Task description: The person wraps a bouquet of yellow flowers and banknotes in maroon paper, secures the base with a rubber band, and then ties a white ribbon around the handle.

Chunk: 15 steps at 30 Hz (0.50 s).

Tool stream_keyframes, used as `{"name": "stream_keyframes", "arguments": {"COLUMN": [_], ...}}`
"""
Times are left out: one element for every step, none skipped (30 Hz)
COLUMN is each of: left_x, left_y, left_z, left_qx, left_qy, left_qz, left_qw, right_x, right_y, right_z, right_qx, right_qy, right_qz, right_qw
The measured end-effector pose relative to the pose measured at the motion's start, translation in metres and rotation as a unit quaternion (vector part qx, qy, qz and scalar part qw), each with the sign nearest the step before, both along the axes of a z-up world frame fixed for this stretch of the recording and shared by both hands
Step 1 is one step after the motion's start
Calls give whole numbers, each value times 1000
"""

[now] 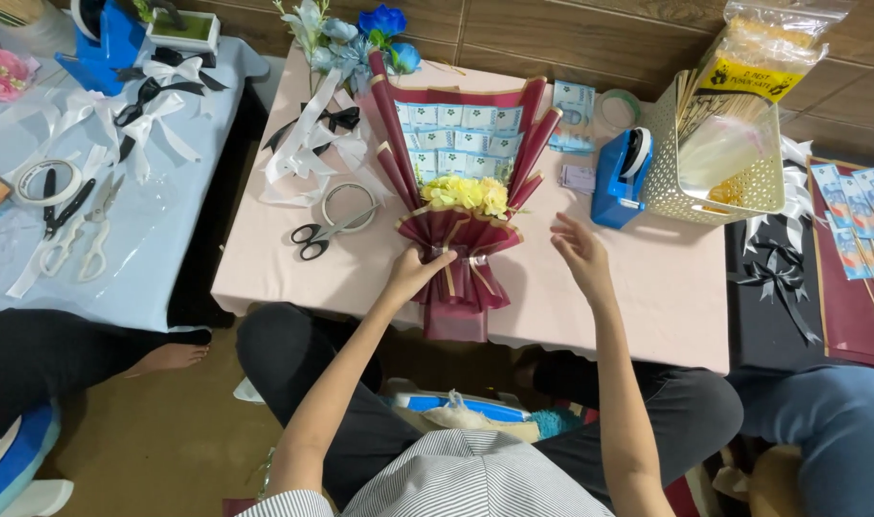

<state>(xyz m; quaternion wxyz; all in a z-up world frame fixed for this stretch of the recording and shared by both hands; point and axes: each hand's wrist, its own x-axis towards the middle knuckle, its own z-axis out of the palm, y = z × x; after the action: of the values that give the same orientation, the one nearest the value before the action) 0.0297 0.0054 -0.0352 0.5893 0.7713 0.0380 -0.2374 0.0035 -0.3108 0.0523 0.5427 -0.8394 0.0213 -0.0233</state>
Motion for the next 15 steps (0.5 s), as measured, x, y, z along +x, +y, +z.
{"name": "stream_keyframes", "arguments": {"left_x": [-4, -8, -11, -11, -11, -10, -10, -10, -9, -8, -10, -11, -10, -10, -10], "left_y": [3, 6, 10, 14, 21, 27, 28, 29, 30, 31, 29, 28, 28, 27, 27], "left_z": [24, 49, 73, 59, 46, 33, 31, 28, 26, 31, 34, 37, 35, 32, 30], "left_qx": [0, 12, 25, 27, 37, 47, 50, 47, 43, 45, 29, 13, 13, 11, 8], "left_qy": [0, -5, -11, -11, -13, -15, -16, -16, -17, -18, -11, -4, -2, -4, -5], "left_qz": [-1, -5, -9, -10, 11, 32, 34, 45, 56, 58, 66, 74, 73, 76, 78], "left_qw": [1000, 1000, 1000, 1000, 999, 998, 998, 998, 997, 997, 997, 997, 997, 997, 997], "right_x": [6, 12, 18, 29, 40, 51, 66, 80, 96, 98, 99, 99, 98, 98, 96], "right_y": [4, 7, 12, 18, 25, 33, 34, 36, 37, 45, 50, 55, 54, 53, 52], "right_z": [4, 9, 12, 12, 12, 11, 0, -10, -20, -21, -22, -24, -24, -25, -27], "right_qx": [0, -45, -88, -87, -139, -191, -187, -197, -207, -204, -285, -363, -363, -377, -392], "right_qy": [0, -69, -139, -139, -175, -211, -212, -230, -248, -250, -214, -177, -175, -180, -184], "right_qz": [-1, 2, 4, 3, 44, 85, 86, 122, 158, 159, 156, 152, 152, 151, 149], "right_qw": [1000, 997, 986, 986, 974, 955, 955, 945, 933, 933, 921, 902, 903, 896, 889]}}
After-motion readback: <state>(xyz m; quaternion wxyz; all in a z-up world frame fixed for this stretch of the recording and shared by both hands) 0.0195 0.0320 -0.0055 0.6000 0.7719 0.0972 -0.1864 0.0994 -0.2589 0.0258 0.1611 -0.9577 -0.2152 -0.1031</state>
